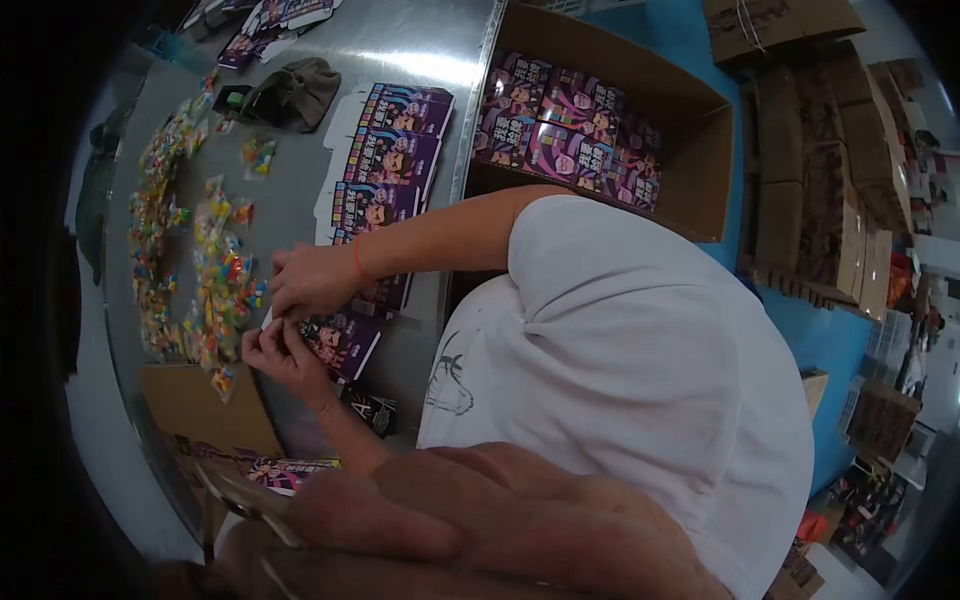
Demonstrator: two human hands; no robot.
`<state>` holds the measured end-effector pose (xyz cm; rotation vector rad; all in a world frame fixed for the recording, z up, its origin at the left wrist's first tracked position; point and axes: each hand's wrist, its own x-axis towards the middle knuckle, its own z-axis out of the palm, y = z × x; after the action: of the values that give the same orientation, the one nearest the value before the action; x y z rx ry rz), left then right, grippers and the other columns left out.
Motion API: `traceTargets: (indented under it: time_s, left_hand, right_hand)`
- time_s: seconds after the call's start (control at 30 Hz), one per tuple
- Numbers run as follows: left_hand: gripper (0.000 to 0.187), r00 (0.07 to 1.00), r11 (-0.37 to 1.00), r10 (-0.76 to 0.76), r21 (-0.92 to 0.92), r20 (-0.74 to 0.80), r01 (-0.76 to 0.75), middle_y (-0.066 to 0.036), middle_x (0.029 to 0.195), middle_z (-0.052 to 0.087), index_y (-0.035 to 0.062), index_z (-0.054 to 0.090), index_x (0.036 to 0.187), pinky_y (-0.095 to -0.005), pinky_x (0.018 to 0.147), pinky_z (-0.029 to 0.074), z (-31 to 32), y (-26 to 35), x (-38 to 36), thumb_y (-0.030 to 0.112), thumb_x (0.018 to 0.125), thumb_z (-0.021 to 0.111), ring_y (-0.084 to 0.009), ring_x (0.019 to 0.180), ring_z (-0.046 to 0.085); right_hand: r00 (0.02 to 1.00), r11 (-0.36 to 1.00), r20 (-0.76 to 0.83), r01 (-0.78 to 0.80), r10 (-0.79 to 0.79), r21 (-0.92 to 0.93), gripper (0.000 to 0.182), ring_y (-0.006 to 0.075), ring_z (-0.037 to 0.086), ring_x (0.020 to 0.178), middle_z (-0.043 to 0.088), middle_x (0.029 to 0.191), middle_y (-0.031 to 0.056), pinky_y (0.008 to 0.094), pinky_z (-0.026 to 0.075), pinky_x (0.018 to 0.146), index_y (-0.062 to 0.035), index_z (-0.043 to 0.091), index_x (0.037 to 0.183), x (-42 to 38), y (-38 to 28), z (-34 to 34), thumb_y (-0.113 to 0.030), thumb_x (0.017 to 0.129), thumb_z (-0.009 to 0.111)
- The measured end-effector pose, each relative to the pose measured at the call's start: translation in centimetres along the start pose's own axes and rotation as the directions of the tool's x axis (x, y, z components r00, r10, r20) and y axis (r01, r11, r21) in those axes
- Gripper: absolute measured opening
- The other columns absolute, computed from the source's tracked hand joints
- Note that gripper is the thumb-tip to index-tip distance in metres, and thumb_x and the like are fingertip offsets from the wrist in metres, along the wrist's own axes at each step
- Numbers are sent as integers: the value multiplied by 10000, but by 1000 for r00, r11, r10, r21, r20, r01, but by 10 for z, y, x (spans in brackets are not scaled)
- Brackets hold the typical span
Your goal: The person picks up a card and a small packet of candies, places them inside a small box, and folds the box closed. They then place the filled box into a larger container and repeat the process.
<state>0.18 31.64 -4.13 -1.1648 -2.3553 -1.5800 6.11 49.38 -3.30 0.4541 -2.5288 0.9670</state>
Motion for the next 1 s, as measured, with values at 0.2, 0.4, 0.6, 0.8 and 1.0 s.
traceTargets:
  time_s: [0.2, 0.4, 0.6, 0.8, 1.0]
  left_hand:
    - [82, 999, 998, -26, 58, -24, 27, -121, 1146, 361, -23, 566, 929, -302, 808, 469, -3, 2, 9, 34, 878, 596, -193, 1020, 464]
    - [440, 945, 977, -203, -121, -258, 177, -135, 1216, 392, -17, 438, 1216, -295, 847, 481, -3, 6, 0, 43, 841, 659, -221, 999, 529]
    - [317, 776, 555, -592, -587, 219, 589, -84, 1115, 601, -22, 495, 1185, -284, 880, 475, -16, 7, -19, 25, 885, 587, -147, 1010, 573]
    - [289, 777, 384, -605, -792, 171, 474, -99, 1116, 607, -14, 499, 1184, -291, 858, 493, -22, 4, -18, 41, 907, 562, -156, 986, 601]
    - [306, 753, 404, -623, -736, 212, 542, -106, 1082, 614, -16, 500, 1179, -291, 827, 510, -20, 9, -21, 100, 907, 583, -158, 970, 606]
  right_hand:
    - [990, 987, -99, -89, 103, 136, 258, 256, 530, 969, 626, 887, 19, 409, 420, 772, -204, 640, 1050, 0, -1, 7, -218, 794, 669]
    - [946, 982, -280, -132, 167, 138, 247, 258, 585, 911, 616, 889, 68, 362, 489, 771, -151, 663, 964, 14, 1, 3, -63, 736, 697]
    - [932, 982, -361, 25, 46, 188, 343, 206, 611, 826, 625, 1000, 105, 345, 513, 718, -94, 610, 1095, 16, 5, 12, -48, 765, 690]
    - [829, 282, 376, -510, 414, 813, 469, 74, 549, 595, 558, 780, 9, 234, 483, 529, -18, 500, 1276, -6, 8, 13, -303, 915, 592]
    - [757, 133, 546, -620, 360, 773, 395, 75, 549, 558, 564, 723, 10, 242, 485, 494, -1, 549, 1195, -3, -6, 7, -278, 917, 590]
